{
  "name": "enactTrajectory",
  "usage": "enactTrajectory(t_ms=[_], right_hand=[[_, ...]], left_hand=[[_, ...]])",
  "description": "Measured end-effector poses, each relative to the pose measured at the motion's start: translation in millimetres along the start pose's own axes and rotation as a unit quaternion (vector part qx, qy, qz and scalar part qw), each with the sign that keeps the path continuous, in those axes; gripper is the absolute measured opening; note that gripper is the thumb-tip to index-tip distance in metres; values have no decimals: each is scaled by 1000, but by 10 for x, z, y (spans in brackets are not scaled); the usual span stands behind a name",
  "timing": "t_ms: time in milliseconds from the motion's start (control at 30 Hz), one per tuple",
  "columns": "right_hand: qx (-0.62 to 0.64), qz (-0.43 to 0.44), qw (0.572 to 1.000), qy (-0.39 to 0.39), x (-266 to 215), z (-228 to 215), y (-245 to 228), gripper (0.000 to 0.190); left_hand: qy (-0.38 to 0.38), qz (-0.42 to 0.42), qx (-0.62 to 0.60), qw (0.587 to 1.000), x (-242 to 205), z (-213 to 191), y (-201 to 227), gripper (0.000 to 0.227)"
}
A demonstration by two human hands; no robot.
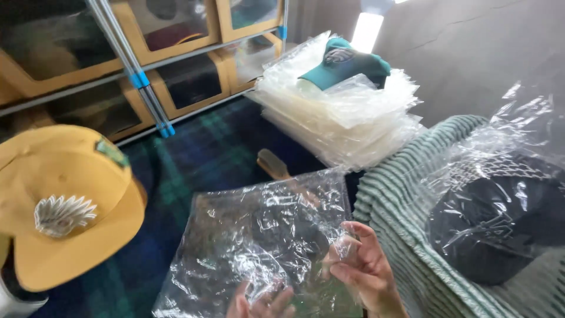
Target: Cleaning and reshaping a tan baseball cap using a brush and a hair dryer.
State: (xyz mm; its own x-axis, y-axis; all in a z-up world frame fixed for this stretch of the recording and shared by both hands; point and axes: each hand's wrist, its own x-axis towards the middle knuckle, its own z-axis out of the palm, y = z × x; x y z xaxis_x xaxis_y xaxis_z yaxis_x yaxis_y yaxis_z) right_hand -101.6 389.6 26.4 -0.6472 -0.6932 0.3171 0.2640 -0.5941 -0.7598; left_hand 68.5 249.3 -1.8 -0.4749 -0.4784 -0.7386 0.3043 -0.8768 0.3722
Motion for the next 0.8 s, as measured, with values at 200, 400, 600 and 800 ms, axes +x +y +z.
enactTrajectory(t_ms=[200, 400, 600, 800], right_hand=[[-181, -271, 944, -55, 1061, -371, -823, 58], [-530, -299, 776, 168, 3259, -518, -1733, 31], [-584, -272, 742, 185, 3894, -816, -1639, 16], [-645, -231, 699, 206, 3940, -1547, -2003, 20]], left_hand=[[-104, 95, -4, 990, -660, 1641, 883, 72], [-621, 200, 63, 755, -361, 2979, 1696, 40], [-618, 169, 91, 763, 464, 3968, 1828, 104], [-525, 92, 22, 846, 884, 4406, 1535, 49]])
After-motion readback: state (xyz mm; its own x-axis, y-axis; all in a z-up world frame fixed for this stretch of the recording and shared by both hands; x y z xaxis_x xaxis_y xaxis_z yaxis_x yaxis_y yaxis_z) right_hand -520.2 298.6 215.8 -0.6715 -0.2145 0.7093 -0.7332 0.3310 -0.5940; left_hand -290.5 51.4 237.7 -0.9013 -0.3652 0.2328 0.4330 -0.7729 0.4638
